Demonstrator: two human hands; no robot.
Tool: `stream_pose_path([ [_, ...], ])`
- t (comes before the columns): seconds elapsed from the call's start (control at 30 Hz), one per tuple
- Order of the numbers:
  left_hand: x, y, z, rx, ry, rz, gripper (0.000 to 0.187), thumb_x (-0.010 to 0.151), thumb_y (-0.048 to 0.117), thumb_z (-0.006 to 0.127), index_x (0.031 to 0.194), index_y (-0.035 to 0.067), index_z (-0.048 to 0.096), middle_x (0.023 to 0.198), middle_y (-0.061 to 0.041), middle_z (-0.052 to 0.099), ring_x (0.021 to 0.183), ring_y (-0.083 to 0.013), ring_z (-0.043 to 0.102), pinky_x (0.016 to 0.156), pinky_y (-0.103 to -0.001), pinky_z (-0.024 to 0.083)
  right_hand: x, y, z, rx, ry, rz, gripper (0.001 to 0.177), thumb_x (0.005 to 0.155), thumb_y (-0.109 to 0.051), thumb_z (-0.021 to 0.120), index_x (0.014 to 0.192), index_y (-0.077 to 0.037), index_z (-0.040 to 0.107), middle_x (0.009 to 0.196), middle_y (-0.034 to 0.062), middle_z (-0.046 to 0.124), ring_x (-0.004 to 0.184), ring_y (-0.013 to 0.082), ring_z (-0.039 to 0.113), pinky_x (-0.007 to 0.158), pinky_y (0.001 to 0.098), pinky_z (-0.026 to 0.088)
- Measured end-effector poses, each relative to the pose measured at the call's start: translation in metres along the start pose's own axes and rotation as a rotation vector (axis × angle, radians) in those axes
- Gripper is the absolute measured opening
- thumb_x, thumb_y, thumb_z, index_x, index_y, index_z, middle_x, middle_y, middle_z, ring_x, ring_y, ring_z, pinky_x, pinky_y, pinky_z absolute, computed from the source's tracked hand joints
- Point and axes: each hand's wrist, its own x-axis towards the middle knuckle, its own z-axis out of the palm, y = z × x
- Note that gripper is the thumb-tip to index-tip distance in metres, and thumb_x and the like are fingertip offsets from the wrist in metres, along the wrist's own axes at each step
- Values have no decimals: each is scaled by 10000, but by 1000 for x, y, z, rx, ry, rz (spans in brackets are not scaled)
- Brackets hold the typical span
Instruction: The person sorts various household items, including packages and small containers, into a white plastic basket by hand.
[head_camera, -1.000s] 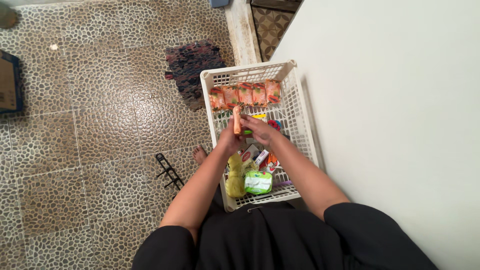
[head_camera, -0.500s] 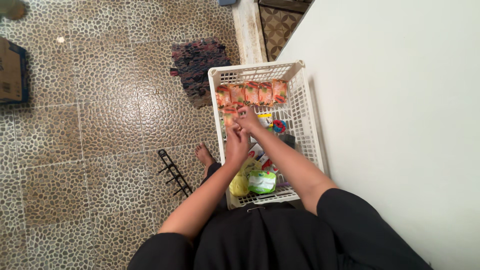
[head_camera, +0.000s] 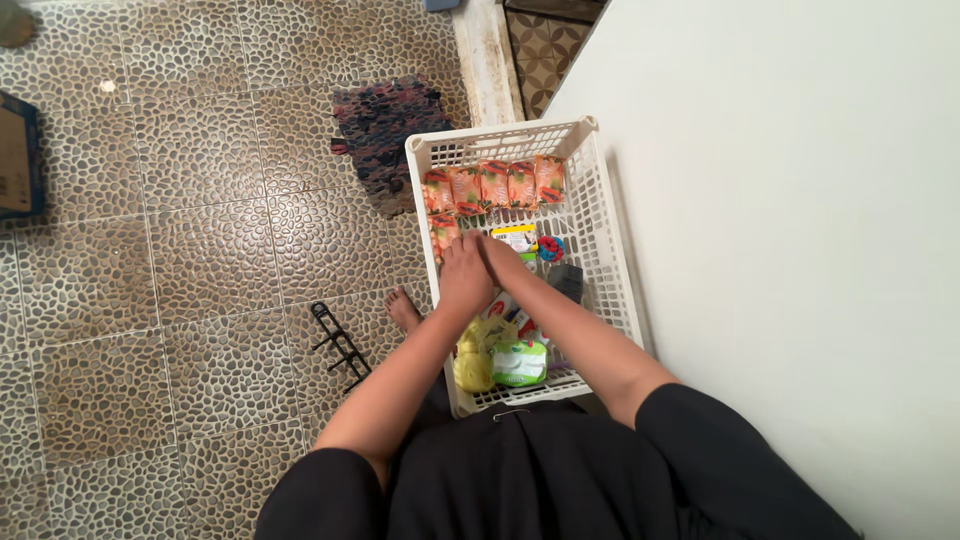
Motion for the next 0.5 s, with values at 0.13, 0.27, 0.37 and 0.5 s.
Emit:
stream_pose_path([
  [0.13,18,-20,21,40,-78,-4,689,833,125,639,1445,-59,380,1337,-285,503,1250,-462,501,1069,-520,436,16,39,-4,-110,55,-32,332,871,-190,727,1194,-113,727,1124,207,729,1078,396,686,927,452,556],
  [0.27,25,-41,50,299,-177,3,655,814,224,657,1367,-53,442,1397,-278,463,1291,-448,455,1056,-579,391,1,41,-47,-316,236,-29,407,817,-125,726,1222,-162,728,1261,119,699,1170,350,646,992,457,518],
  [0.37,21,-51,77,441,-73,84,583,826,223,660,1327,-39,518,1420,-288,465,1288,-449,454,1064,-600,382,-11,20,-76,-518,22,112,486,798,-195,802,1268,-156,686,1310,107,643,1195,342,603,988,497,483],
  [0.5,15,-49,79,482,-106,213,491,913,224,630,1348,2,574,1390,-213,512,1344,-385,483,1145,-552,407,-22,9,-86,-559,-53,175,571,723,-243,883,1259,-202,690,1280,107,631,1211,329,581,980,501,475],
])
